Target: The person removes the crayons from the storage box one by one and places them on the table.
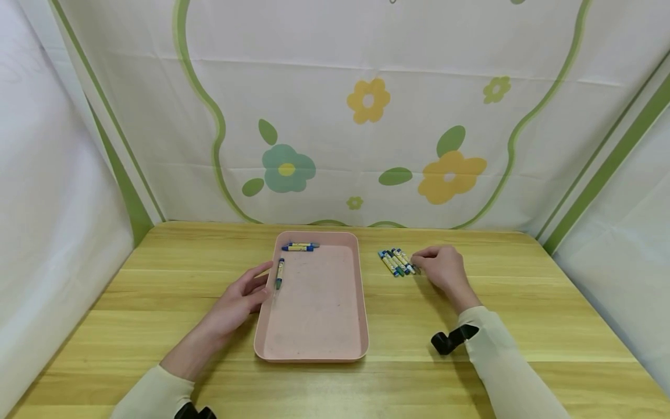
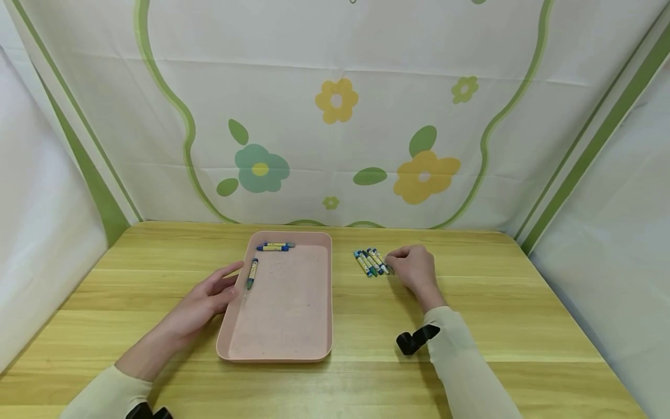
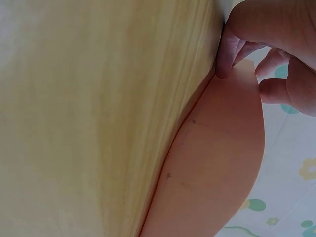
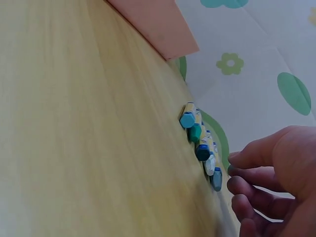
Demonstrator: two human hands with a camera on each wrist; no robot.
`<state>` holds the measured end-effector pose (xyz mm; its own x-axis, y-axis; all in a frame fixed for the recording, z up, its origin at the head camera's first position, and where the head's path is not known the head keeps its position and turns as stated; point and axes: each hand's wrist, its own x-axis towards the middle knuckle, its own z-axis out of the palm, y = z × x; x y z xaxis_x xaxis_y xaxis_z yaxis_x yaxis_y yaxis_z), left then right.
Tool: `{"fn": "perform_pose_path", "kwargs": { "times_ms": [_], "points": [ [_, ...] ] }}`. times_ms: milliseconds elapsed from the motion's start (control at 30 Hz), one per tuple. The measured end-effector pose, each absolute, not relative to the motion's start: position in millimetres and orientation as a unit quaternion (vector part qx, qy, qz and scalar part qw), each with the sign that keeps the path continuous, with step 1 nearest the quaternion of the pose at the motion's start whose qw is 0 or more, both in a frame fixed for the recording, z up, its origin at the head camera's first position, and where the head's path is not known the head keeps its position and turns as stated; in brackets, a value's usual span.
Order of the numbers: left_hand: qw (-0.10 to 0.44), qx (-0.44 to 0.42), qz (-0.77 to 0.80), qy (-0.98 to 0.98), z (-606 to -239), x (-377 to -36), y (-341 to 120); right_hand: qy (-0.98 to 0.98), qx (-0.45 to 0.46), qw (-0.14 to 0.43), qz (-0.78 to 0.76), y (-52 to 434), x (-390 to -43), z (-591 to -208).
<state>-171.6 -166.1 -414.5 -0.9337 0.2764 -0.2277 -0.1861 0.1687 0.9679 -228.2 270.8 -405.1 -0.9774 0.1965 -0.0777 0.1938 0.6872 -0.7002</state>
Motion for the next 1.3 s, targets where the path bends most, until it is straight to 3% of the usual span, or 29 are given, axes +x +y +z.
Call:
{"fn": "perform_pose_path", "kwargs": {
  "times_ms": [1300],
  "points": [
    [0.178, 0.023, 0.644, 0.744, -412, -170, -166, -0.908, 0.002, 0.063, 0.414, 227, -239, -369]
  ]
}}
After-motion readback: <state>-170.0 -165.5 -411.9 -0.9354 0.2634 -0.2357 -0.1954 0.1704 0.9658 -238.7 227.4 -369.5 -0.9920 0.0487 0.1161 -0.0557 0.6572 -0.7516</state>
